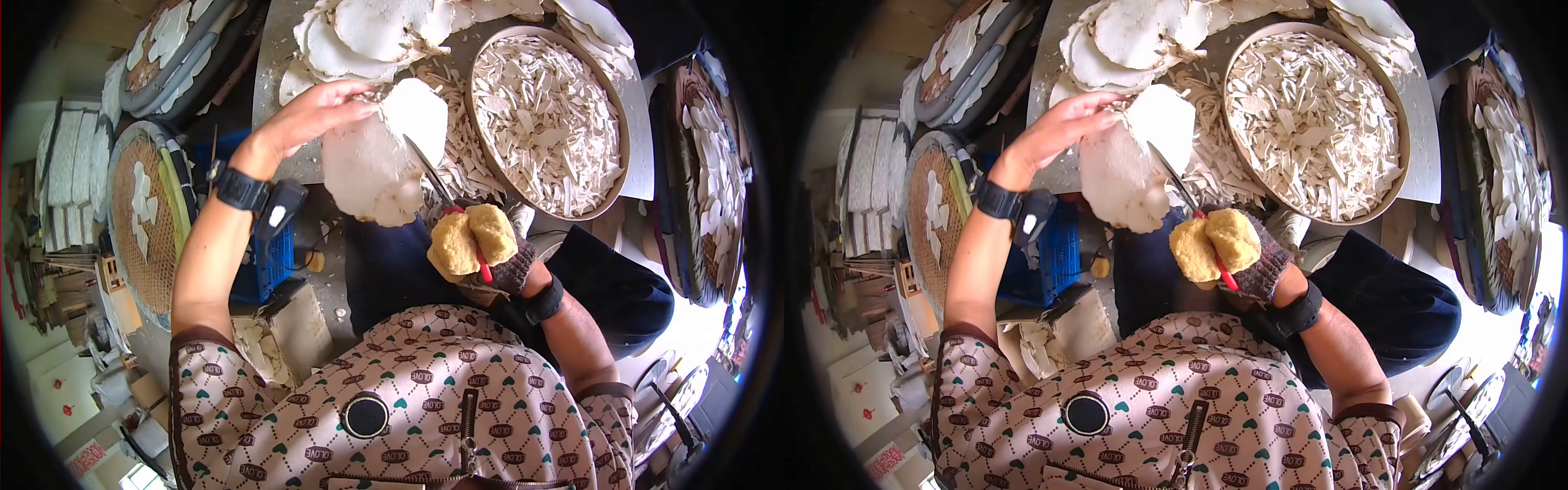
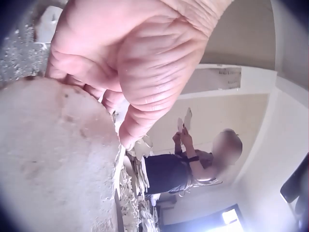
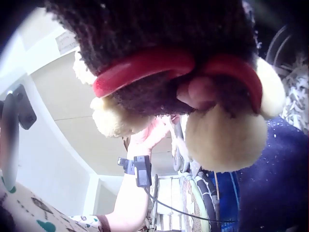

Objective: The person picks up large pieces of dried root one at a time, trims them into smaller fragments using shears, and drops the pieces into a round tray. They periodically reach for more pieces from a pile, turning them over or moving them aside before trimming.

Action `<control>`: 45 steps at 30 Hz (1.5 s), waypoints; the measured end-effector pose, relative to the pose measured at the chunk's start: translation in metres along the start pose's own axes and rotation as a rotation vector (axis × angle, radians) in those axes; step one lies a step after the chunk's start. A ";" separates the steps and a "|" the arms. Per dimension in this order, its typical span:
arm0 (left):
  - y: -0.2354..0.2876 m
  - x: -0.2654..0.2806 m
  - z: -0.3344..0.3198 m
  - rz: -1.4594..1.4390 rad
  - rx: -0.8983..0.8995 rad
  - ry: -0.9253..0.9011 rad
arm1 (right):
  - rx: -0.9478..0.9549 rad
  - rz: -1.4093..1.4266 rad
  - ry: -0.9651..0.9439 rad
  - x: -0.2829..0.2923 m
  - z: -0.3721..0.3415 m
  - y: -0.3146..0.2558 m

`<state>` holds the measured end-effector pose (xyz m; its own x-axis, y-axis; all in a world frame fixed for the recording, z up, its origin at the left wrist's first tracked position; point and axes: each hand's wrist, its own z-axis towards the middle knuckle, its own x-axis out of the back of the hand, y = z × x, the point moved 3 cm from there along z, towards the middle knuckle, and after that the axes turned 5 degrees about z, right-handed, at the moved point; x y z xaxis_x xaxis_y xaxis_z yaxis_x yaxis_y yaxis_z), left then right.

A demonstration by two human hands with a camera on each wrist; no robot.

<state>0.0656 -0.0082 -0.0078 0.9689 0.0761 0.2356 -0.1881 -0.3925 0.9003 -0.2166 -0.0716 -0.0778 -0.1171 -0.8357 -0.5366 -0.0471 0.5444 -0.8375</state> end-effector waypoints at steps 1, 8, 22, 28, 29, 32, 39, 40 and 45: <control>0.000 0.006 0.013 0.058 -0.005 -0.032 | 0.010 -0.095 -0.018 -0.002 0.001 -0.004; 0.016 0.004 0.047 0.233 0.030 -0.282 | -0.011 0.001 0.031 -0.007 0.001 -0.013; 0.004 0.010 0.020 -1.032 -0.098 0.462 | 0.114 1.098 0.084 0.022 -0.026 0.000; -0.038 -0.036 -0.008 -0.840 -0.030 0.643 | 0.094 0.812 0.032 0.008 -0.007 0.031; -0.036 -0.037 -0.014 -0.845 -0.035 0.661 | 0.140 0.414 0.058 0.006 -0.006 0.032; -0.044 -0.035 -0.027 -0.759 -0.067 0.667 | -0.030 -0.101 0.112 -0.003 -0.002 0.043; -0.044 -0.059 -0.045 -0.665 -0.132 0.739 | 0.006 0.067 0.003 -0.032 0.037 0.046; -0.047 -0.066 -0.049 -0.626 -0.140 0.760 | 0.042 0.171 -0.026 -0.036 0.042 0.044; -0.034 -0.094 -0.060 -0.476 -0.206 0.850 | 0.098 0.381 -0.138 -0.040 0.055 0.043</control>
<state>-0.0284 0.0528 -0.0385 0.5284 0.8472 -0.0550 0.0875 0.0101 0.9961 -0.1598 -0.0192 -0.0983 0.0264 -0.5814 -0.8132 0.0697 0.8125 -0.5787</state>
